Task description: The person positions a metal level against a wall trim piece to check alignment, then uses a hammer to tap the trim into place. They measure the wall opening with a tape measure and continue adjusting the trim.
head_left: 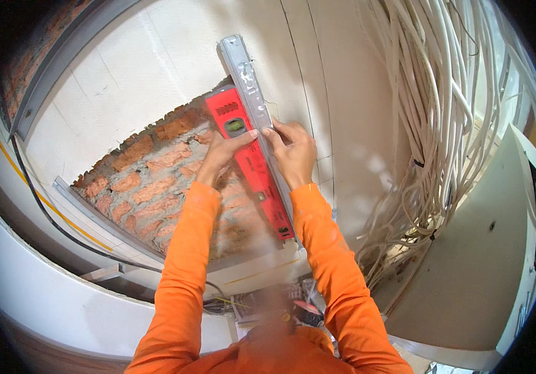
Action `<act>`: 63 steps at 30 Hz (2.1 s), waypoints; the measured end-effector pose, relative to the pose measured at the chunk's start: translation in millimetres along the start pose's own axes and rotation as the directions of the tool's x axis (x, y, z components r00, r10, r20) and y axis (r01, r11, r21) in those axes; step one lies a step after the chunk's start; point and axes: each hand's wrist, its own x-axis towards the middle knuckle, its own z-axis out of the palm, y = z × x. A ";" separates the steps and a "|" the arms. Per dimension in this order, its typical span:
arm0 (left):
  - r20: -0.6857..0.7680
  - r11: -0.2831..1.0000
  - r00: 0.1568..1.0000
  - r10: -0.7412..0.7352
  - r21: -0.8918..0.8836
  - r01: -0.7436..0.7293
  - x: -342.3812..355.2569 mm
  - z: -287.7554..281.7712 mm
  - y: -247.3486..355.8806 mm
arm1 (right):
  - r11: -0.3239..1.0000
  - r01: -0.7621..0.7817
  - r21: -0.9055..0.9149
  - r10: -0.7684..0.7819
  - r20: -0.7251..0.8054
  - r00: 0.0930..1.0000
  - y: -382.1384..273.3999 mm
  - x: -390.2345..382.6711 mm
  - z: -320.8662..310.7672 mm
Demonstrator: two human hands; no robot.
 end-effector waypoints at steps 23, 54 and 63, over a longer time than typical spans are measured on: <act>-0.039 0.999 0.998 0.050 -0.003 -0.050 -1.7 1.1 -10.7 | 0.990 -0.138 0.027 0.138 0.002 0.990 3.6 2.2 3.0; 0.186 0.471 0.840 0.510 0.756 -0.454 -82.2 58.4 -61.2 | 0.957 -0.105 -0.270 0.138 0.106 0.985 -9.0 19.3 -11.3; 0.227 0.314 0.904 0.361 0.884 -0.347 -69.3 81.1 -70.1 | 0.951 -0.098 -0.292 0.138 0.120 0.983 -18.8 18.5 -13.9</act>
